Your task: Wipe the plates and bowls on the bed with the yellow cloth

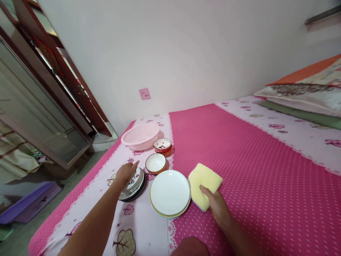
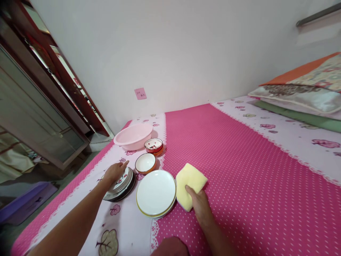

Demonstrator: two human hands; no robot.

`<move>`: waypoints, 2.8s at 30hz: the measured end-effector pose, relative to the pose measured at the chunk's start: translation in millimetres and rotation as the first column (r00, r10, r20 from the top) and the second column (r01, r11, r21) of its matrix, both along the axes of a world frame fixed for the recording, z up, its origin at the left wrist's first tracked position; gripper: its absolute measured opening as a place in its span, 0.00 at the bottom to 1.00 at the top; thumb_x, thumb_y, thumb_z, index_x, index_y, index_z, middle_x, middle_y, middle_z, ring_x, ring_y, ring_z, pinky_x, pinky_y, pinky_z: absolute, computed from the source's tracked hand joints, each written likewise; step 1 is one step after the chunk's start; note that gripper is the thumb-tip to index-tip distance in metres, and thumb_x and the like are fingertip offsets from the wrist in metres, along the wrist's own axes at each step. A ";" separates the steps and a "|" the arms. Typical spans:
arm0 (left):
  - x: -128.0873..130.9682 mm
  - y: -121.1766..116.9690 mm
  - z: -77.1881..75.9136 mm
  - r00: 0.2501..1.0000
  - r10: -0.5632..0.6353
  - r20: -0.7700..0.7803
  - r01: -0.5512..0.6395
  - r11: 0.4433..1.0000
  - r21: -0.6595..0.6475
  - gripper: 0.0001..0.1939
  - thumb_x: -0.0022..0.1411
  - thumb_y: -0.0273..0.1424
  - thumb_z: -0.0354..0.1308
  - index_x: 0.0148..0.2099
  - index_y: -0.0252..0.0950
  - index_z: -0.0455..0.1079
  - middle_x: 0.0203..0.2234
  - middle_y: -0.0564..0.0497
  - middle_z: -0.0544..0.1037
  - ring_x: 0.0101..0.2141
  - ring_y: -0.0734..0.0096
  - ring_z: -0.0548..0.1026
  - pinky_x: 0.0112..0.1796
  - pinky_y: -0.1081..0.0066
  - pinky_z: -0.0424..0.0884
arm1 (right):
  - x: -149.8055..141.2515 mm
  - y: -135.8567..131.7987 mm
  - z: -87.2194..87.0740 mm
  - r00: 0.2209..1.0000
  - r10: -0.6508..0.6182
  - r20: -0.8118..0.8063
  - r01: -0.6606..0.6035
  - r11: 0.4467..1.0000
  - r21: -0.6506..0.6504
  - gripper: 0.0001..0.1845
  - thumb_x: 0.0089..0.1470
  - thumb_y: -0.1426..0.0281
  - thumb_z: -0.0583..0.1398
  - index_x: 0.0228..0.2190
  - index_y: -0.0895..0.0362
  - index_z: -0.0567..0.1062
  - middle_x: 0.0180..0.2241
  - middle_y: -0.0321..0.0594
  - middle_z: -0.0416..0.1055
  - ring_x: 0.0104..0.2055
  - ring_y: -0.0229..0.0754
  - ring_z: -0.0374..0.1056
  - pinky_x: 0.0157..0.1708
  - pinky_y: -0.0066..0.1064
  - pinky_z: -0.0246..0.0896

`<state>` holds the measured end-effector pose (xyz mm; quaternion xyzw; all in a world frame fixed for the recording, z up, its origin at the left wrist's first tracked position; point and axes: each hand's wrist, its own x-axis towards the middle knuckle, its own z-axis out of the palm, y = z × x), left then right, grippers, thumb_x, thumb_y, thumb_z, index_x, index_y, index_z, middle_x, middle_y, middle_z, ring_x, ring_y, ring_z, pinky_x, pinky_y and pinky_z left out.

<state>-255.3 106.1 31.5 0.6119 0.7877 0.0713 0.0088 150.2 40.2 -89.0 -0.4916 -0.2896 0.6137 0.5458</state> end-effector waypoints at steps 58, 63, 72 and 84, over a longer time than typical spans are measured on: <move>239.0 -261.7 -96.4 0.842 -0.428 0.327 0.385 0.903 0.192 0.13 0.64 0.34 0.53 0.38 0.46 0.80 0.43 0.42 0.84 0.44 0.50 0.80 0.47 0.52 0.74 | 102.1 -93.0 8.5 0.930 -0.241 0.278 0.203 0.966 0.159 0.23 0.28 0.62 0.73 0.32 0.57 0.80 0.30 0.46 0.84 0.31 0.56 0.80 0.28 0.39 0.74; 251.6 -262.6 -100.1 0.846 -0.418 0.330 0.423 0.904 0.058 0.15 0.64 0.34 0.53 0.42 0.45 0.83 0.43 0.36 0.84 0.48 0.39 0.80 0.48 0.42 0.72 | 110.6 -88.2 8.1 0.867 -0.324 0.378 0.274 0.944 0.182 0.29 0.29 0.58 0.73 0.36 0.59 0.80 0.32 0.48 0.84 0.31 0.55 0.79 0.28 0.39 0.73; 246.2 -273.8 -84.4 0.868 -0.395 0.299 0.422 0.906 -0.028 0.22 0.69 0.32 0.47 0.50 0.35 0.82 0.51 0.34 0.82 0.58 0.41 0.74 0.56 0.43 0.67 | 112.6 -81.1 -4.3 0.658 -0.503 0.561 0.484 0.853 0.197 0.30 0.35 0.54 0.67 0.38 0.61 0.79 0.36 0.55 0.82 0.35 0.56 0.77 0.30 0.38 0.69; 238.9 -298.5 -77.9 0.919 -0.270 0.289 0.284 0.959 -0.008 0.19 0.70 0.31 0.48 0.47 0.34 0.81 0.47 0.39 0.83 0.54 0.46 0.76 0.56 0.49 0.67 | 104.3 -85.7 -8.9 0.632 -0.464 0.620 0.434 0.875 0.213 0.32 0.28 0.48 0.67 0.34 0.56 0.75 0.35 0.55 0.81 0.39 0.63 0.77 0.41 0.48 0.72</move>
